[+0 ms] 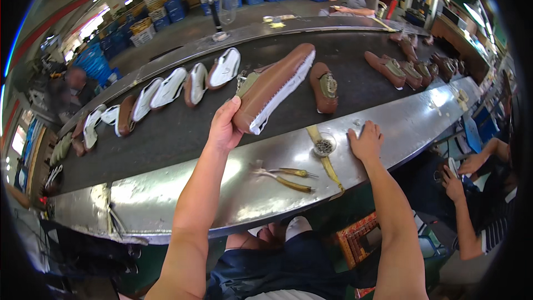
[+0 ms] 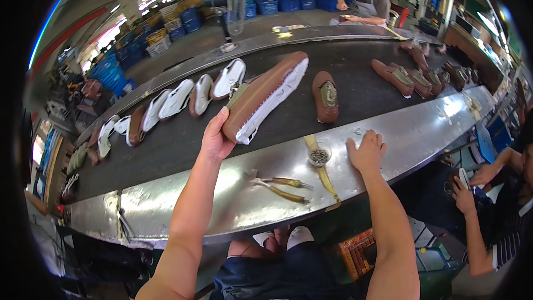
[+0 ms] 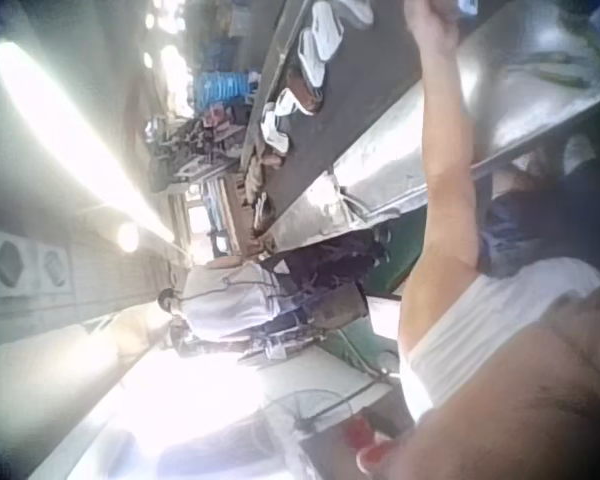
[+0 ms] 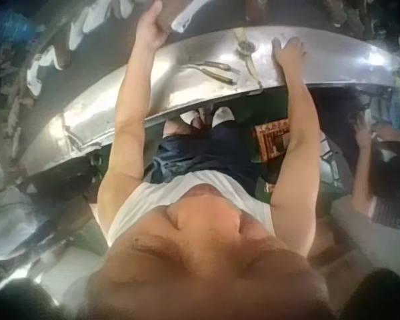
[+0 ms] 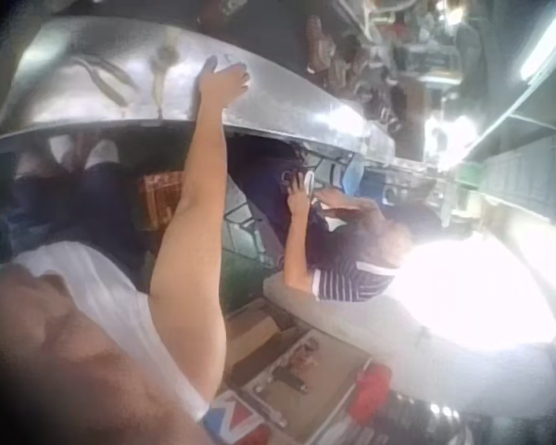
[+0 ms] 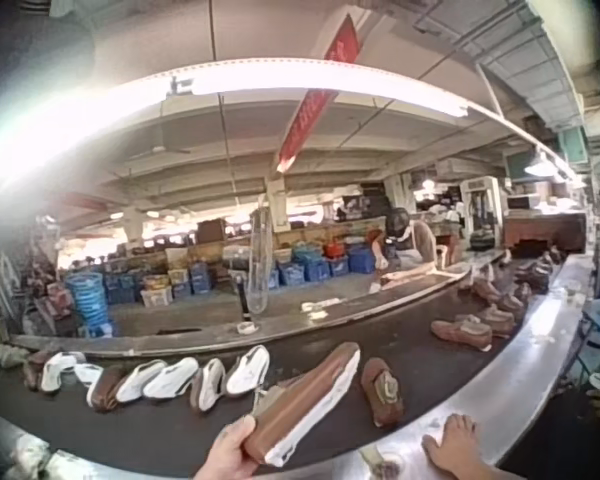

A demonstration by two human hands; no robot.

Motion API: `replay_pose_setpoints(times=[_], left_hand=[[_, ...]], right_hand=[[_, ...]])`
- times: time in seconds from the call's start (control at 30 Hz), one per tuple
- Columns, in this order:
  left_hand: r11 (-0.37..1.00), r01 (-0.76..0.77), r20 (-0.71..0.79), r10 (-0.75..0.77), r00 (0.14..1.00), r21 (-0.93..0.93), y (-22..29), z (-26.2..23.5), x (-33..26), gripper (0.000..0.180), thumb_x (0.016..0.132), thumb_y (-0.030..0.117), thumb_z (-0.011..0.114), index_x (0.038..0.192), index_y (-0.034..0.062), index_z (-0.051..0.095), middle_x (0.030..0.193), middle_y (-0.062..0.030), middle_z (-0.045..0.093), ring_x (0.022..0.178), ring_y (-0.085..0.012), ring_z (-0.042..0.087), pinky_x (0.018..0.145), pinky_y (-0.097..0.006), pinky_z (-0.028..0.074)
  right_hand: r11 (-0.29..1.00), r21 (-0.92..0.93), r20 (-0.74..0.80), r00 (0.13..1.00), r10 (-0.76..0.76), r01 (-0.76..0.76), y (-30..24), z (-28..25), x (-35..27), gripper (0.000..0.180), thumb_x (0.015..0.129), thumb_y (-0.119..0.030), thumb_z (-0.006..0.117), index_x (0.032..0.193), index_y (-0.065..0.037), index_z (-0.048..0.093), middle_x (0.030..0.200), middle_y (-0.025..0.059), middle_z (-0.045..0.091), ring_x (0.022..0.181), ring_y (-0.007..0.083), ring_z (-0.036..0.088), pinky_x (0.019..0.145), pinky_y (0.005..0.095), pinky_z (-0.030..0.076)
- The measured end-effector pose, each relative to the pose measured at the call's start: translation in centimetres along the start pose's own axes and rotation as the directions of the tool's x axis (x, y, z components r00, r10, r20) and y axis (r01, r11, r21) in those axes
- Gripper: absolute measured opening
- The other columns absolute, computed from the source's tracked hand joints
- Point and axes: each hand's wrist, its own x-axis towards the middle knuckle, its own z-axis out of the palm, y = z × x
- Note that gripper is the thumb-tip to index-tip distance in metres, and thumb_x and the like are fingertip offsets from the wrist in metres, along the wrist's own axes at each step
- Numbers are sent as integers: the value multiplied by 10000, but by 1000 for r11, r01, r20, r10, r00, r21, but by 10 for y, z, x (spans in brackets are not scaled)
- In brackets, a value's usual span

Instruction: Trimming excess material and adjusting shoe uppers on an assembly line conveyor belt.

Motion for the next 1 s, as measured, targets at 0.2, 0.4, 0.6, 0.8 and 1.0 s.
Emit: replay_pose_setpoints(times=[0.2,0.4,0.6,0.8,1.0], left_hand=[[969,75,79,-96,992,235,67,28,-107,434,970,357,696,1154,-35,667,1035,-106,718,884,-148,691,792,-294,559],[748,348,-97,-359,928,565,109,67,-233,504,914,365,763,1167,-62,673,1012,-83,712,924,-128,650,824,-297,544],[555,699,-247,-675,696,451,50,93,-300,801,972,743,430,1166,-4,642,802,-99,709,496,-180,601,440,-250,461],[765,258,-138,-219,966,590,-50,77,-411,807,1041,670,292,1629,122,224,1592,-127,368,1449,-236,362,1130,-410,362],[950,147,-185,-97,978,275,-89,94,-462,667,1104,509,290,1638,126,177,1617,-126,326,1466,-238,340,1218,-358,256]], right_hand=[[887,448,-297,954,31,111,80,26,6,592,988,-374,606,1392,46,498,1441,246,520,1349,407,485,1163,520,320],[467,641,-96,667,-738,609,-99,-172,-193,1015,714,-398,855,1509,12,375,1542,237,412,1462,408,372,1224,466,261],[491,855,323,574,-752,163,-83,-140,-319,876,833,-309,818,1516,22,380,1433,220,543,1302,308,569,1095,382,441],[230,874,481,692,-538,-428,-53,-77,-439,663,968,-110,657,1542,38,360,1424,117,543,1294,186,516,1117,332,384],[182,902,428,750,-504,-392,-57,-71,-506,582,1017,-163,604,1512,49,383,1386,138,573,1256,186,551,1081,331,419]])
